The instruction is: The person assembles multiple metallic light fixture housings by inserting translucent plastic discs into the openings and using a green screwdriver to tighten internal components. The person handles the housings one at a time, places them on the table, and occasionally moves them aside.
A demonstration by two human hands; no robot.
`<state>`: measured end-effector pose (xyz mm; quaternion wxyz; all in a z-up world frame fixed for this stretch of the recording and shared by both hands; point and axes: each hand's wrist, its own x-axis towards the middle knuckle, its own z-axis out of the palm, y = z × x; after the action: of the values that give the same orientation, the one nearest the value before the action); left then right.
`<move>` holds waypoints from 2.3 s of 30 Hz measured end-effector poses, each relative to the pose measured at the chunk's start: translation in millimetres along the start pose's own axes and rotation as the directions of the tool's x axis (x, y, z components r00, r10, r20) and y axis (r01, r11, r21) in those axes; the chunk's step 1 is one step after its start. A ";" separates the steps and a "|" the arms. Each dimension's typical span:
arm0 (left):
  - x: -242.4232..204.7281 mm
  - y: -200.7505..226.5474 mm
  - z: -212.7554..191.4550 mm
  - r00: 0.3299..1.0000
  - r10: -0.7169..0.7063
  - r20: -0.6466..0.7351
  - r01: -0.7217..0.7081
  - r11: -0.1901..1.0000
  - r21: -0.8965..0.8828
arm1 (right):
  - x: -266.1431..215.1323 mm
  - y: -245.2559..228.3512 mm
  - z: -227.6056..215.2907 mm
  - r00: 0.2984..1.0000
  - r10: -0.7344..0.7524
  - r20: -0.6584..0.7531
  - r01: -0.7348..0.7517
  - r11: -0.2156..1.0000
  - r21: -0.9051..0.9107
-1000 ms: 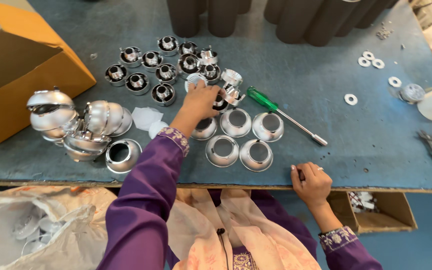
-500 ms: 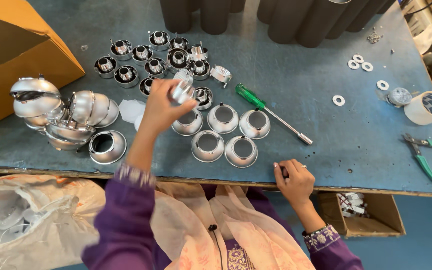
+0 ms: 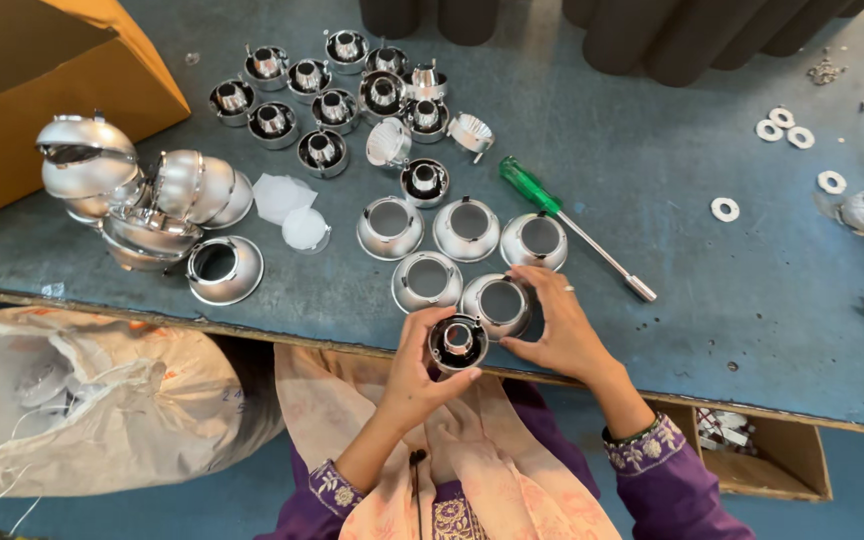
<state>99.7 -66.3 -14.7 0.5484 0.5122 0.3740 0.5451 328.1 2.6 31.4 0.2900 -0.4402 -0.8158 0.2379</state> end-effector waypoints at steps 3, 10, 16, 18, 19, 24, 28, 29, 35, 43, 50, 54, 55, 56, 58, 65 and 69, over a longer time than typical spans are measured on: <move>0.5 -0.7 7.7 0.999 0.034 -0.015 -0.032 0.994 0.102 | -14.6 -9.6 11.6 0.980 0.177 -0.089 -0.181 0.983 -0.034; 13.3 2.8 17.0 0.988 0.154 -0.014 -0.134 0.899 0.417 | -6.8 -5.8 -4.1 0.999 -0.029 0.037 0.027 0.999 0.039; 16.2 9.2 27.6 0.989 0.146 -0.031 -0.137 0.972 0.189 | -4.1 -1.3 1.5 0.998 0.047 0.041 -0.046 0.999 -0.023; 17.9 9.5 29.9 0.983 0.178 -0.055 -0.156 0.949 0.276 | -15.7 -7.3 16.0 0.993 0.081 -0.089 -0.094 0.984 -0.150; 19.7 9.3 31.1 0.979 0.193 -0.065 -0.163 0.934 0.318 | -21.2 -11.1 24.3 0.980 0.135 -0.150 -0.160 0.971 -0.176; 29.0 6.5 43.3 0.983 0.137 -0.120 -0.094 0.947 0.307 | -42.2 -28.9 45.6 0.880 0.316 -0.354 -0.393 0.904 -0.170; 29.0 7.2 44.4 0.994 0.056 -0.090 -0.034 0.972 0.231 | -48.2 -27.1 22.5 0.955 0.165 -0.248 -0.182 0.982 -0.047; 27.6 7.8 44.0 0.995 0.075 -0.071 -0.058 0.974 0.217 | -48.2 -23.0 13.1 0.971 0.151 -0.186 -0.153 0.988 0.002; 26.5 13.3 37.9 0.984 0.169 0.053 -0.175 0.886 0.429 | -42.6 -11.0 7.2 0.995 0.083 -0.046 -0.084 0.996 -0.018; 51.0 21.3 30.3 0.943 0.217 0.250 -0.308 0.856 0.416 | -42.9 -6.4 13.9 0.988 0.132 -0.074 -0.135 0.990 -0.041; 55.8 40.0 22.8 0.954 0.101 0.283 -0.224 0.867 0.445 | -41.3 -5.2 14.3 0.993 0.098 -0.069 -0.101 0.994 -0.043; 57.1 44.2 23.3 0.957 0.051 0.285 -0.194 0.844 0.501 | -37.7 -8.3 12.7 0.993 0.083 -0.080 -0.088 0.994 -0.059; 57.2 44.3 23.8 0.960 0.038 0.279 -0.178 0.850 0.497 | -37.5 -9.5 12.2 0.993 0.083 -0.080 -0.088 0.994 -0.060; 57.7 43.7 24.9 0.960 0.035 0.279 -0.176 0.848 0.500 | -37.4 -10.4 11.5 0.993 0.083 -0.079 -0.088 0.994 -0.062; 58.4 43.0 25.7 0.961 0.030 0.274 -0.171 0.843 0.511 | -36.3 -12.8 11.4 0.993 0.089 -0.078 -0.095 0.993 -0.068; 62.5 39.6 29.2 0.958 0.089 0.271 -0.216 0.848 0.484 | -36.0 -11.7 13.1 0.992 0.094 -0.080 -0.100 0.992 -0.079; 62.0 36.5 28.5 0.960 0.074 0.269 -0.203 0.847 0.491 | -39.1 -7.8 17.5 0.990 0.080 -0.115 -0.085 0.995 -0.043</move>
<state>127.3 -14.2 35.4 0.3916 0.7275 0.3987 0.3981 329.0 -37.1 13.5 0.3151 -0.4934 -0.7845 0.2046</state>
